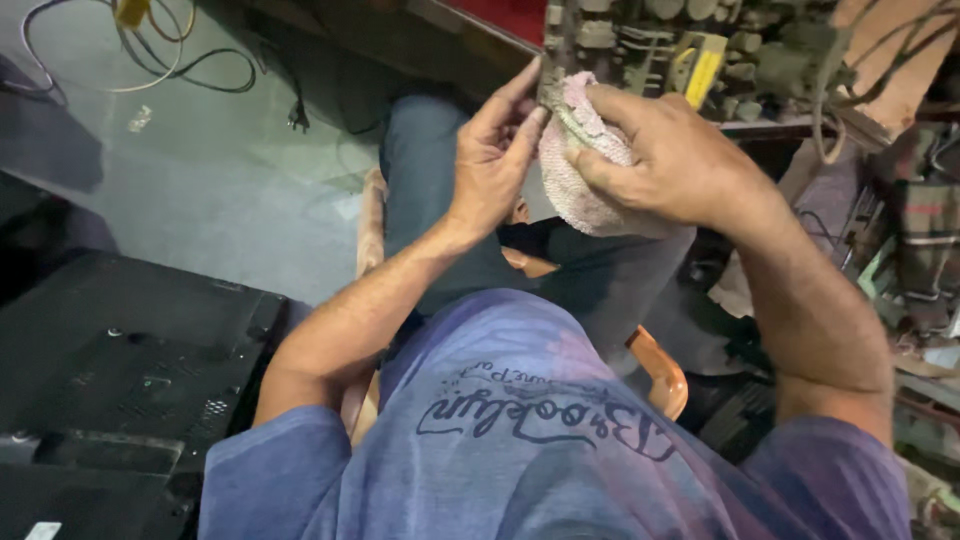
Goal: The person wipes a circuit board with a cloth, then uses a multimeter to test points on the board. They handle the board and multimeter probes throughout the clip.
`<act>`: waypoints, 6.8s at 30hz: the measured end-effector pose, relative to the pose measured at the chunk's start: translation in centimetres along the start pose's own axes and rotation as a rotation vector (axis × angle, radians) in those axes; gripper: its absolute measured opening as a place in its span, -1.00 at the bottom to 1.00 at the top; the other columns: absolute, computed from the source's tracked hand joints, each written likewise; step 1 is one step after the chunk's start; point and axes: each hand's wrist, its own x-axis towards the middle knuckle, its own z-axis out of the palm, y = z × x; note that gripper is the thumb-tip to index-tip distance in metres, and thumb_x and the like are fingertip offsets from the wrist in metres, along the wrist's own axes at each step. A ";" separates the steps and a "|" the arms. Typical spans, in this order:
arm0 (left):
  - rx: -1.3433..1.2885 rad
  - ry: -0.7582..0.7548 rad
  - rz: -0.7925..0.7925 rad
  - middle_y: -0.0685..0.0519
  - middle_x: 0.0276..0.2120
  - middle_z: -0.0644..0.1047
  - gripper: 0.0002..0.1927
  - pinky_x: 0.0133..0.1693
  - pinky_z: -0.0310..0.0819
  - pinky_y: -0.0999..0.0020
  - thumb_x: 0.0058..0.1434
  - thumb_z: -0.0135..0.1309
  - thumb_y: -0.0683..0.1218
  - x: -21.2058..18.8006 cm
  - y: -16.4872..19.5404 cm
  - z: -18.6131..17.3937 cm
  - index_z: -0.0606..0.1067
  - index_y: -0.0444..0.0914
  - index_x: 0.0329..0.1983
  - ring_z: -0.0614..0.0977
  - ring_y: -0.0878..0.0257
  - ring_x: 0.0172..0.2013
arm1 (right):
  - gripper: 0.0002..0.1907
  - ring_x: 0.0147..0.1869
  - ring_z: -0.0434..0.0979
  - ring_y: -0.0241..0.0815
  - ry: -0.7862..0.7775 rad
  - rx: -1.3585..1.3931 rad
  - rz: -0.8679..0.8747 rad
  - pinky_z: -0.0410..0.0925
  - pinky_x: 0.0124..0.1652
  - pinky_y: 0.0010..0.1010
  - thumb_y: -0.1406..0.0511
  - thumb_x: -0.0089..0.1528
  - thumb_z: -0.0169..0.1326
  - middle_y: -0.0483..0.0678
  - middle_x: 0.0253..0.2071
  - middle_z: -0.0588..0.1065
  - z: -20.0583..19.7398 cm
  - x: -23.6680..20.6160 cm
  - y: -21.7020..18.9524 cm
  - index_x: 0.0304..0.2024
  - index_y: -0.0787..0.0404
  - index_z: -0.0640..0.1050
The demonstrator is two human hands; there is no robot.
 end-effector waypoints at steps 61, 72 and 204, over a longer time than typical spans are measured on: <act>0.810 -0.152 0.027 -0.07 -0.01 0.48 -0.53 -0.10 0.52 0.24 0.31 0.13 -0.12 -2.4 -1.2 -0.3 0.40 -0.26 0.29 0.60 0.08 -0.11 | -0.80 -0.05 0.61 0.01 0.598 -0.366 0.369 0.46 -0.02 -0.19 0.31 0.45 0.08 0.06 -0.08 0.53 -8.9 -14.1 20.8 0.09 0.25 0.47; 0.956 -0.286 0.155 -0.06 -0.17 0.60 -0.81 -0.03 0.48 0.12 0.30 0.12 -0.08 -3.5 -3.2 -0.2 0.61 -0.25 -0.11 0.61 -0.06 -0.08 | -0.77 -0.15 0.61 -0.13 0.680 0.020 0.277 0.45 -0.13 -0.29 0.34 0.34 0.17 0.10 -0.16 0.57 8.7 -13.9 18.5 0.00 0.36 0.57; 0.916 -0.162 0.425 -0.01 -0.25 0.56 -0.83 -0.32 0.46 0.30 0.36 0.20 -0.27 -2.5 12.2 -0.1 0.50 -0.24 -0.04 0.56 0.17 -0.39 | -0.84 -0.35 0.54 -0.13 0.570 0.272 0.013 0.37 -0.31 -0.39 0.44 0.27 0.20 0.04 -0.32 0.56 14.4 -10.3 5.2 -0.09 0.31 0.60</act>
